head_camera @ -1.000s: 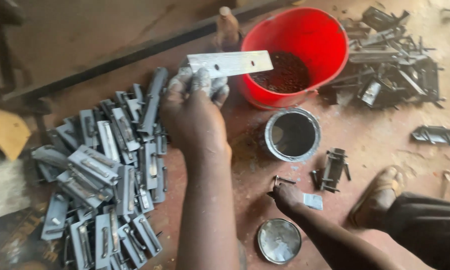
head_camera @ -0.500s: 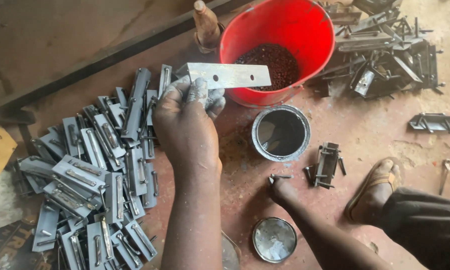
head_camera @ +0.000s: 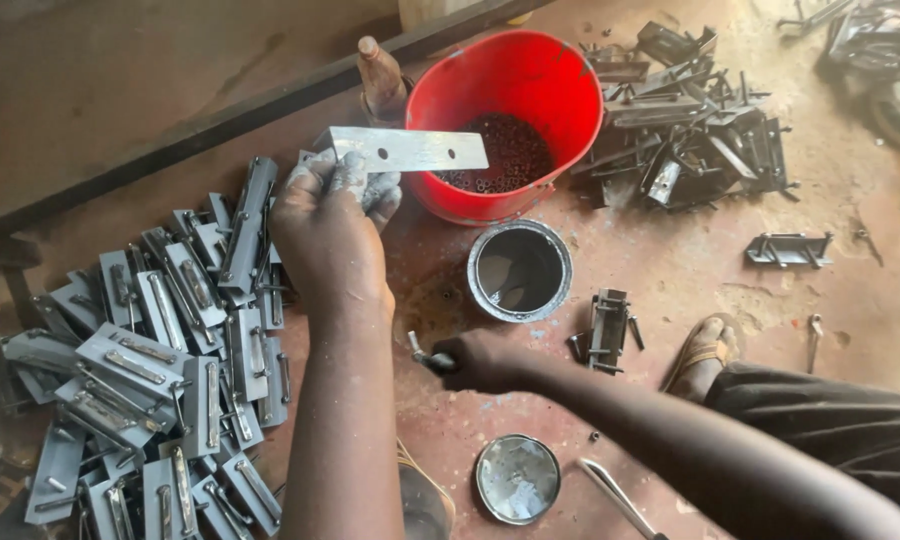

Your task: The person is coating metal brackets with a black substance by dipping them and using a flat tool before proceeding with assembly.

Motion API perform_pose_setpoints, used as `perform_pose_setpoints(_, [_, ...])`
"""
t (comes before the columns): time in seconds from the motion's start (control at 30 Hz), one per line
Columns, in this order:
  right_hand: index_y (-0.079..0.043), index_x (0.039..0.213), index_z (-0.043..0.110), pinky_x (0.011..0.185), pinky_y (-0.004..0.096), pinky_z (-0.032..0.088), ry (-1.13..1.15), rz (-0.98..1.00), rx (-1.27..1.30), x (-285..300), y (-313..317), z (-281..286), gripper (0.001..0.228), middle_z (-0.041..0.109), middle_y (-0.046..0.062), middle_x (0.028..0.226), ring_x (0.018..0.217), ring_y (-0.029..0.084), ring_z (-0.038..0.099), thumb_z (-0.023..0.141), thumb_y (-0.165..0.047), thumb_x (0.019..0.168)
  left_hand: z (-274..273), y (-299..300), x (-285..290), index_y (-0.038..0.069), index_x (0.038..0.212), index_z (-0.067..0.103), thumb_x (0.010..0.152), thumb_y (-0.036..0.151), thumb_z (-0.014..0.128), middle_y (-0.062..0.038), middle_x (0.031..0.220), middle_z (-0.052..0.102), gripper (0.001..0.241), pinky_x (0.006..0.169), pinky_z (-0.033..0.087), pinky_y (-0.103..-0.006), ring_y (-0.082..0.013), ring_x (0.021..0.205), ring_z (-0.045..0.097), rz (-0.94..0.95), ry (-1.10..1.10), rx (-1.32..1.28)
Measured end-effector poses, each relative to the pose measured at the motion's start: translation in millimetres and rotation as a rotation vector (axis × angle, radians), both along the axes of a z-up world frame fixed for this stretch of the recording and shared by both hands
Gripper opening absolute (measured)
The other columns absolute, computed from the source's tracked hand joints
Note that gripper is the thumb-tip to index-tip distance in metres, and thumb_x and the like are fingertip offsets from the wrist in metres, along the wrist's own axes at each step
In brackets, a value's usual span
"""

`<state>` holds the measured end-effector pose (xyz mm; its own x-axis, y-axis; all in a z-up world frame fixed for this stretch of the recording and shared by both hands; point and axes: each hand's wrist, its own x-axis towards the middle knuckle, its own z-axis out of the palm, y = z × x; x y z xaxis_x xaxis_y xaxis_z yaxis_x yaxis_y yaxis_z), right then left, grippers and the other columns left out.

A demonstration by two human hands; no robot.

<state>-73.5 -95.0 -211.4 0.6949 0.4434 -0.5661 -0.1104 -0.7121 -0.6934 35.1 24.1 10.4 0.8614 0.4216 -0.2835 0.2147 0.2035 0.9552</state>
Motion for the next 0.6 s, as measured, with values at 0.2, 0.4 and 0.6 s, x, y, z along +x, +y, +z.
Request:
perform_pose_setpoints(0.2, [-0.007, 0.129, 0.065, 0.059, 0.029, 0.062, 0.169, -0.102, -0.097, 29, -116, 47, 0.044, 0.075, 0.014, 0.084, 0.069, 0.02, 0.075, 0.074, -0.013, 0.087, 7, 3, 1, -0.002, 0.111, 0.068, 0.094, 0.005, 0.061, -0.021, 0.109, 0.07, 0.019, 0.073, 0.071, -0.0298, -0.026, 0.091, 0.079, -0.007, -0.016, -0.025])
perform_pose_setpoints(0.4, [-0.003, 0.127, 0.067, 0.063, 0.034, 0.056, 0.031, -0.594, -0.213, 37, -153, 225, 0.036, 0.076, 0.018, 0.094, 0.07, 0.024, 0.067, 0.066, -0.006, 0.092, -3, -7, 7, 0.001, 0.104, 0.07, 0.095, 0.003, 0.059, -0.019, 0.1, 0.073, 0.014, 0.065, 0.068, -0.0295, -0.0251, 0.08, 0.078, 0.004, 0.021, -0.086])
perform_pose_setpoints(0.6, [-0.007, 0.125, 0.068, 0.066, 0.029, 0.043, -0.13, -0.945, 0.047, 44, -162, 262, 0.024, 0.06, 0.007, 0.088, 0.07, 0.016, 0.049, 0.057, -0.013, 0.104, -35, -28, 3, 0.005, 0.098, 0.074, 0.098, -0.002, 0.06, -0.007, 0.082, 0.074, 0.016, 0.053, 0.058, -0.0216, -0.0112, 0.062, 0.066, -0.234, 0.03, 0.036])
